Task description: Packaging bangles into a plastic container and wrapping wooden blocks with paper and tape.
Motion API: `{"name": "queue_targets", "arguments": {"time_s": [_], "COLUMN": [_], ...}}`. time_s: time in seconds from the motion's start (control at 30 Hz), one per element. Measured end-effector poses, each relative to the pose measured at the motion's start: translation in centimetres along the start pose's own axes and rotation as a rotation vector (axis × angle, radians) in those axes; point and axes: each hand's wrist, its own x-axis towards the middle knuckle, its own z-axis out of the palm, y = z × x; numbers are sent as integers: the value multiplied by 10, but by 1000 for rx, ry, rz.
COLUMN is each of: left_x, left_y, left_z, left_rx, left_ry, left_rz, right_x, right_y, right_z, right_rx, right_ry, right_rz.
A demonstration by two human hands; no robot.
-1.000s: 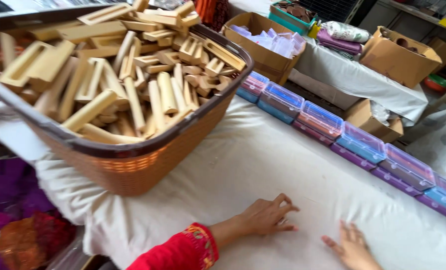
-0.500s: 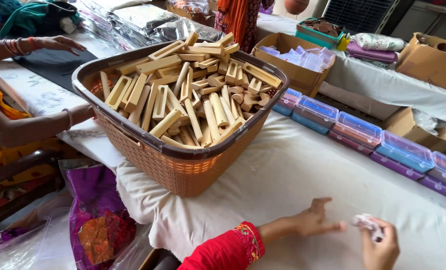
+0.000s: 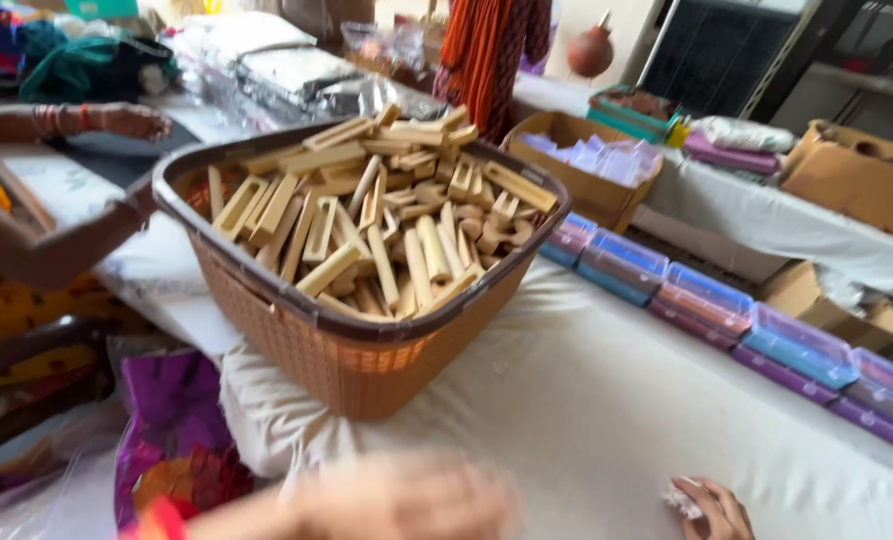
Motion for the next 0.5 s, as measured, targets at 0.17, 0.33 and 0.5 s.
{"name": "queue_targets", "arguments": {"time_s": [0.17, 0.33, 0.5], "left_x": [-7, -75, -132], "left_y": [-166, -317, -397], "left_z": [-21, 37, 112], "left_rx": [5, 541, 525], "left_ry": [-636, -947, -1075], "left_rz": [-604, -667, -971], "right_x": [-1, -5, -9], "right_y": [-53, -65, 88], "right_z": [-34, -44, 70], "right_rx": [20, -10, 32], "right_ry": [-83, -98, -27], "right_rz": [110, 116, -146]}}
